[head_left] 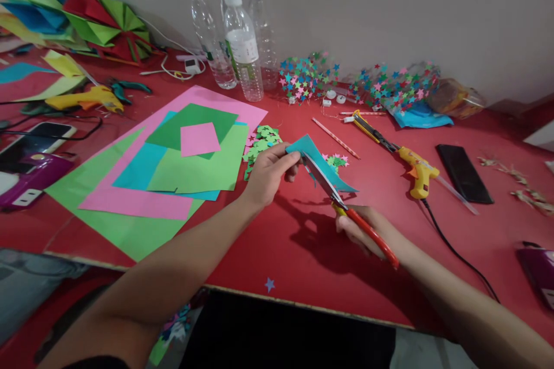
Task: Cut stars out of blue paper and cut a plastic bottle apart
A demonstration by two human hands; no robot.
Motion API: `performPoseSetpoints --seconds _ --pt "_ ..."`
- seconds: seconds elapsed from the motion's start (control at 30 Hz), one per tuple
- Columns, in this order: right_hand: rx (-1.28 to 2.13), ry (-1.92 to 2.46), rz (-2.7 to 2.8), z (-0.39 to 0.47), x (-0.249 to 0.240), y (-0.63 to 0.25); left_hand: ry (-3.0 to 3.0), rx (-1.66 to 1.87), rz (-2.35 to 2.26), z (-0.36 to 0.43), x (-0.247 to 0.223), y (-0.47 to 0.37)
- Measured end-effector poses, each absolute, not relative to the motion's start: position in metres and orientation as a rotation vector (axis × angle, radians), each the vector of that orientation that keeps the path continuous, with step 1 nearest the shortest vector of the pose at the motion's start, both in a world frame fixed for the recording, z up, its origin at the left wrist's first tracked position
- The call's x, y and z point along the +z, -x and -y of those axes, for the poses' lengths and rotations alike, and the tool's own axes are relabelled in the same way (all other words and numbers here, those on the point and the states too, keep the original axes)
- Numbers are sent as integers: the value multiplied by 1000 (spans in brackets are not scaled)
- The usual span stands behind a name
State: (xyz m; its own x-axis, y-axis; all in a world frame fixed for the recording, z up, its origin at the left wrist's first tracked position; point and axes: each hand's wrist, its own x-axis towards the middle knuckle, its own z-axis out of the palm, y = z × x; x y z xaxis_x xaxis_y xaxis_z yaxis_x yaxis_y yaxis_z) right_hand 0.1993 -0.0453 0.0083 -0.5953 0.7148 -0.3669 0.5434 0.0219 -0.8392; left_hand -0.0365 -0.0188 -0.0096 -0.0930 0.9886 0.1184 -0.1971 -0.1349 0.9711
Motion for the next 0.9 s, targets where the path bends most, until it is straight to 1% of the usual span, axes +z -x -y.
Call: performPoseSetpoints --seconds 0.37,0.6,0.9 --pt "1659 1359 2079 41 6 -202 -1153 1431 -1081 16 -10 41" --pt "1794 1440 1894 43 4 -198 -1027 1438 -991 18 -6 37" --pt "1694 1374 2027 41 -1 -202 -1097 1455 -1022 17 -7 39"
